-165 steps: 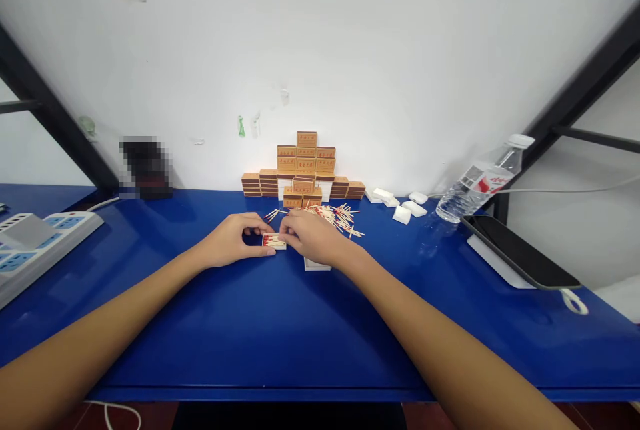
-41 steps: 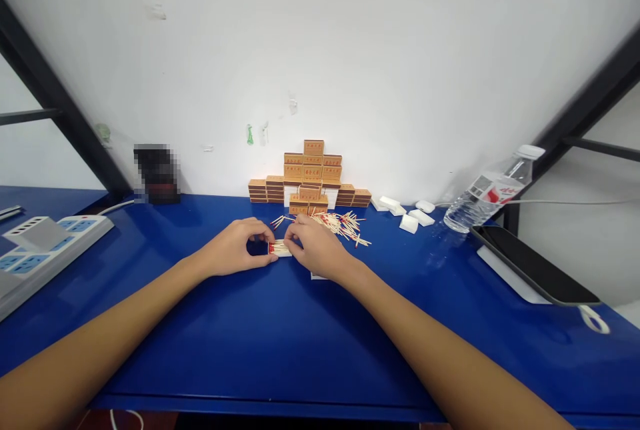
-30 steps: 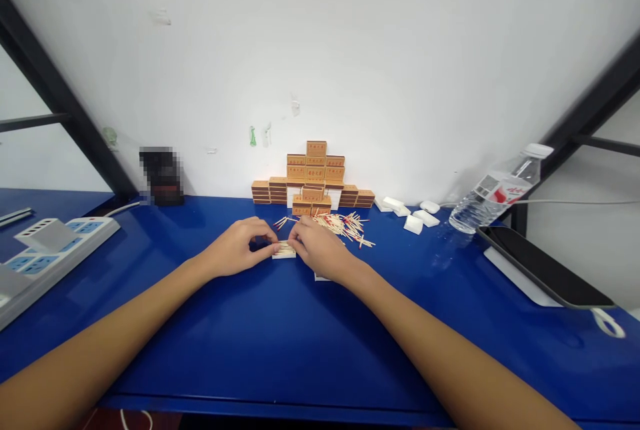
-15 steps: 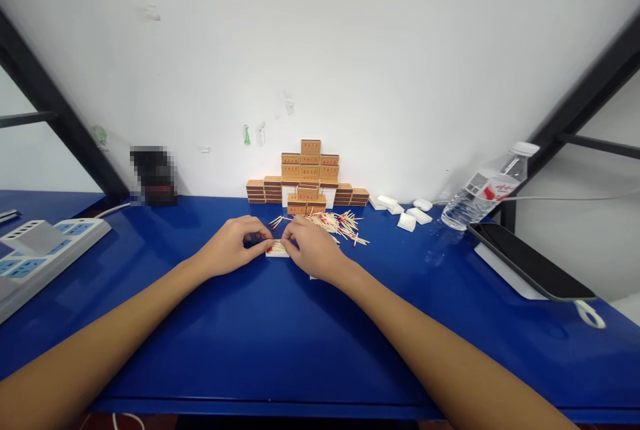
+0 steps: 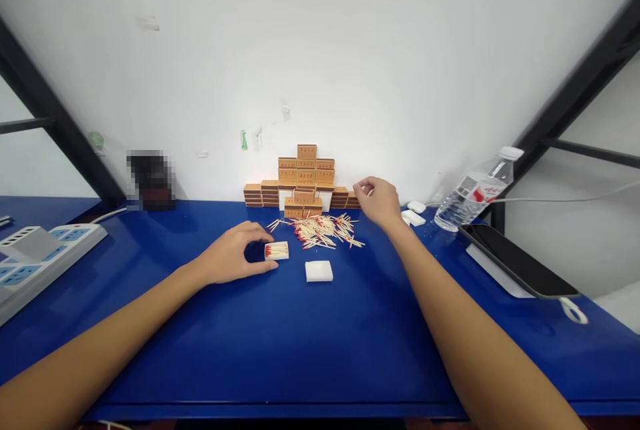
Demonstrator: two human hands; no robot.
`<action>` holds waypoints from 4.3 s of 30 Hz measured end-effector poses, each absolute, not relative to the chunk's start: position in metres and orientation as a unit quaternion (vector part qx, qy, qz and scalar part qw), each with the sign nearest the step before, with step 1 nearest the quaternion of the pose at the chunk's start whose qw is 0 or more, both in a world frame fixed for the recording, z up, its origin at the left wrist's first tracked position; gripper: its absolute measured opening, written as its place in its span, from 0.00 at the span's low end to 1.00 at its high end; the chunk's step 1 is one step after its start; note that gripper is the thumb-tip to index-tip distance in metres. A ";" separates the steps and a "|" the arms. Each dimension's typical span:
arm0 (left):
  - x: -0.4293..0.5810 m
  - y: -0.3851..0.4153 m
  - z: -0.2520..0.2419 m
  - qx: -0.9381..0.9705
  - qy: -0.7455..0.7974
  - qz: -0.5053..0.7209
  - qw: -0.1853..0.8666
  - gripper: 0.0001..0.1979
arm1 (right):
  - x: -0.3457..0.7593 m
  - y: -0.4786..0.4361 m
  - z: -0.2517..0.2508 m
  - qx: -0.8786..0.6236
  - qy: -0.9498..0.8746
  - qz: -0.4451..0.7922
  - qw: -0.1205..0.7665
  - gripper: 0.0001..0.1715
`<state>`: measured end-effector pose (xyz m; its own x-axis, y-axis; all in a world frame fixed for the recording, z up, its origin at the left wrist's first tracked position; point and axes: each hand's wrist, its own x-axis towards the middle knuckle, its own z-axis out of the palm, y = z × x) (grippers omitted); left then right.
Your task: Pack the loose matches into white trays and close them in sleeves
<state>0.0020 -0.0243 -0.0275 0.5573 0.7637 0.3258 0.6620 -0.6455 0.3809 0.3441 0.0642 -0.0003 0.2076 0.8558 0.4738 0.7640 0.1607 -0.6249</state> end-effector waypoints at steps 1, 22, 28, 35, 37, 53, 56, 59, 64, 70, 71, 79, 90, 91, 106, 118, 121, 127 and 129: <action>0.002 -0.024 -0.028 0.879 0.402 0.232 0.105 0.21 | 0.353 0.072 -0.001 -0.662 -0.610 0.061 0.431 0.14; -0.002 -0.021 -0.019 0.824 0.447 0.333 0.100 0.16 | 0.321 0.021 0.016 -0.516 -0.606 0.358 0.488 0.29; -0.003 -0.018 -0.019 0.813 0.449 0.356 0.109 0.16 | 0.266 -0.008 -0.011 -0.462 -0.633 0.478 0.396 0.29; -0.004 -0.019 -0.020 0.818 0.437 0.359 0.108 0.16 | 0.265 -0.010 -0.018 -0.453 -0.651 0.475 0.382 0.29; -0.004 -0.019 -0.020 0.819 0.436 0.358 0.111 0.16 | 0.265 -0.010 -0.019 -0.444 -0.660 0.478 0.372 0.28; -0.008 -0.011 -0.020 0.797 0.417 0.399 0.177 0.22 | 0.259 -0.017 -0.027 -0.438 -0.749 0.288 0.406 0.17; -0.009 -0.011 -0.019 0.801 0.421 0.384 0.182 0.23 | 0.261 -0.018 -0.026 -0.433 -0.789 0.226 0.372 0.12; -0.008 -0.012 -0.019 0.808 0.421 0.365 0.192 0.23 | 0.260 -0.020 -0.025 -0.429 -0.792 0.239 0.364 0.11; -0.002 -0.016 -0.023 0.800 0.416 0.374 0.216 0.23 | 0.251 -0.026 -0.027 -0.416 -0.750 0.365 0.363 0.13; 0.001 -0.018 -0.022 0.798 0.400 0.400 0.208 0.25 | 0.244 -0.036 -0.032 -0.391 -0.828 0.223 0.335 0.19; 0.001 -0.019 -0.022 0.801 0.397 0.401 0.201 0.26 | 0.243 -0.038 -0.033 -0.385 -0.842 0.185 0.329 0.21; 0.003 -0.024 -0.022 0.807 0.396 0.410 0.156 0.25 | 0.241 -0.041 -0.039 -0.387 -0.875 0.046 0.288 0.29; -0.040 0.069 0.006 0.692 0.541 0.459 0.129 0.27 | 0.258 -0.027 -0.018 -0.467 -0.852 -0.016 0.235 0.17; -0.040 0.074 0.004 0.692 0.545 0.457 0.123 0.26 | 0.259 -0.026 -0.017 -0.486 -0.844 -0.021 0.226 0.16; -0.023 0.064 -0.004 0.659 0.598 0.456 0.005 0.19 | 0.290 -0.026 0.016 -0.450 -0.873 0.095 0.164 0.12; 0.027 -0.056 -0.026 0.881 0.366 0.252 0.163 0.24 | 0.267 -0.032 -0.001 -0.340 -0.875 0.282 0.198 0.13; 0.023 -0.051 -0.029 0.876 0.377 0.248 0.170 0.15 | 0.273 -0.017 -0.006 -0.416 -0.839 0.217 0.275 0.13; 0.016 -0.050 -0.032 0.878 0.368 0.257 0.165 0.14 | 0.284 0.017 -0.014 -0.601 -0.746 0.069 0.278 0.16; 0.017 -0.050 -0.033 0.880 0.366 0.259 0.156 0.15 | 0.276 0.021 -0.016 -0.611 -0.747 0.048 0.260 0.16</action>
